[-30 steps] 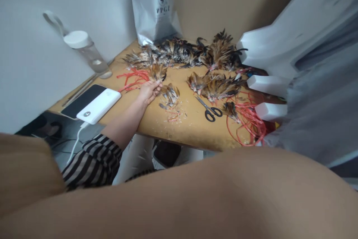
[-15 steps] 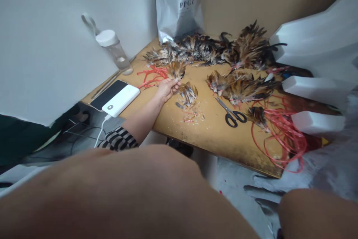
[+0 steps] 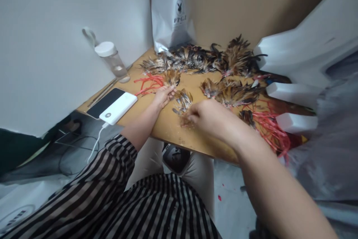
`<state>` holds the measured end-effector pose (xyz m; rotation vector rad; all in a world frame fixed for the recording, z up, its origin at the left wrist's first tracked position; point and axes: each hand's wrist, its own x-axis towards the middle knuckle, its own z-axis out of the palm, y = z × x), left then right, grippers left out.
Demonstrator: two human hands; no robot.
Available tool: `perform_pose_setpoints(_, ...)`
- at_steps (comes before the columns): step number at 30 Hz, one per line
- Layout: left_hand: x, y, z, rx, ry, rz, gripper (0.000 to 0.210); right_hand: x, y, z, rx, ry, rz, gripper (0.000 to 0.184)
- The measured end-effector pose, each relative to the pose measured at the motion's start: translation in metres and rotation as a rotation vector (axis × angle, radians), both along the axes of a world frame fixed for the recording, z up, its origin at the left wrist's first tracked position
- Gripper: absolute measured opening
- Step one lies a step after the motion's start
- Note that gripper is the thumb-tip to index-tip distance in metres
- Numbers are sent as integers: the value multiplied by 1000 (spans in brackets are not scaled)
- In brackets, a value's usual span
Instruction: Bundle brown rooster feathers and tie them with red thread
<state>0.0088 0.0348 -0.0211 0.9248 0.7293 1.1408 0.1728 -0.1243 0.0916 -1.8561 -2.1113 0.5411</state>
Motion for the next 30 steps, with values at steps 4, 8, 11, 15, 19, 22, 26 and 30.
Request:
perform_pose_setpoints(4,3,1,1,9,-20,3,21,10,38,-16,37,-87,-77,15)
perform_pose_setpoints(8,5,2,0,9,8,-6,22,14,75,-45,38,-35,-124,19)
perform_pose_setpoints(11,6,3,-1,7,16,-6,22,11,91,-54,41,-40,-113,19)
perform_pose_setpoints(15,7,5,-3,4,40,-14,22,1,100,-55,-14,-40,-95,17)
perform_pose_setpoints(19,7,7,-5,23,30,-11,22,-12,98,-56,-63,-90,-115,19)
perform_pose_setpoints(22,7,6,-4,28,22,-23,22,-18,98,-60,-64,-125,-167,19)
perform_pose_setpoints(26,7,4,-3,21,21,-4,21,-12,102,-71,-75,46,-188,14)
perform_pose_setpoints(30,7,2,-2,24,38,-18,21,1,103,-80,-179,524,-194,10)
